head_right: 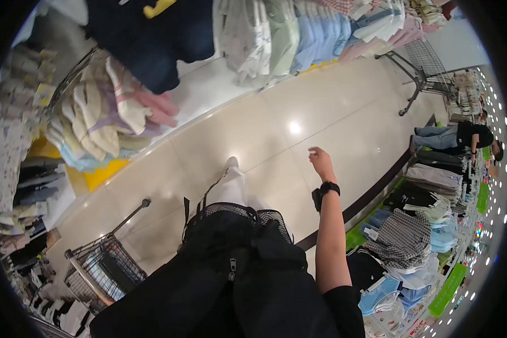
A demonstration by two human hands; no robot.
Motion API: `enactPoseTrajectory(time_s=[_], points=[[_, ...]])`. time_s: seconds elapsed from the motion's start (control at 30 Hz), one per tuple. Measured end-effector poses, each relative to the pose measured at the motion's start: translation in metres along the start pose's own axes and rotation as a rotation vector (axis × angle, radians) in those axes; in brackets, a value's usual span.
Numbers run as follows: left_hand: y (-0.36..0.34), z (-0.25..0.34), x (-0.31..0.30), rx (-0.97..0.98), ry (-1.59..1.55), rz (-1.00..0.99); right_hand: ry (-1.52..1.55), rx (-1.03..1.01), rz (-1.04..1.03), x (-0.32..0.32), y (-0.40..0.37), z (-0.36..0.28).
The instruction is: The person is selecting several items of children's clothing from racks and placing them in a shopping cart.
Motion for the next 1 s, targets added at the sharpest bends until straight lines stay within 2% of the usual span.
enactPoseTrajectory(time_s=[0.03, 0.1, 0.13, 0.2, 0.27, 0.43, 0.53, 0.6, 0.7, 0.77, 0.83, 1.0], points=[[-0.007, 0.006, -0.001, 0.001, 0.008, -0.003, -0.007, 0.009, 0.011, -0.011, 0.002, 0.018], [-0.021, 0.018, -0.004, 0.004, 0.022, -0.008, -0.102, 0.187, 0.065, -0.031, -0.001, 0.055], [-0.028, 0.023, -0.006, 0.001, 0.025, -0.008, -0.1, 0.185, 0.067, -0.036, 0.002, 0.06], [-0.043, 0.035, -0.01, -0.003, 0.019, 0.001, -0.188, 0.101, 0.117, -0.042, 0.015, 0.055], [-0.06, 0.045, -0.014, -0.002, 0.01, 0.001, -0.136, 0.022, 0.156, -0.048, 0.046, 0.04], [-0.105, 0.058, -0.02, -0.026, -0.007, 0.016, -0.067, -0.287, 0.23, -0.081, 0.148, -0.049], [-0.132, 0.057, -0.022, -0.023, -0.012, 0.041, -0.076, -0.387, 0.211, -0.104, 0.207, -0.105], [-0.151, 0.062, -0.023, 0.048, 0.0, 0.063, -0.063, -0.496, 0.212, -0.123, 0.238, -0.131], [-0.192, 0.073, -0.025, 0.044, 0.017, 0.074, -0.094, -0.54, 0.203, -0.156, 0.271, -0.142], [-0.219, 0.084, -0.027, 0.11, 0.032, 0.184, -0.107, -0.538, 0.209, -0.178, 0.289, -0.129], [-0.267, 0.11, -0.057, 0.082, -0.006, 0.119, -0.141, -0.549, 0.213, -0.199, 0.308, -0.12], [-0.353, 0.127, -0.079, 0.121, -0.036, 0.047, -0.074, -0.507, 0.166, -0.22, 0.347, -0.107]])
Point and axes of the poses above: each hand's wrist, its own y-axis towards the middle knuckle, its own x-axis out of the palm, z = x × y, the point moved 6 cm from there along y, towards the middle knuckle, and after that the axes turned 1 degree about -x, right-handed, at the moved point
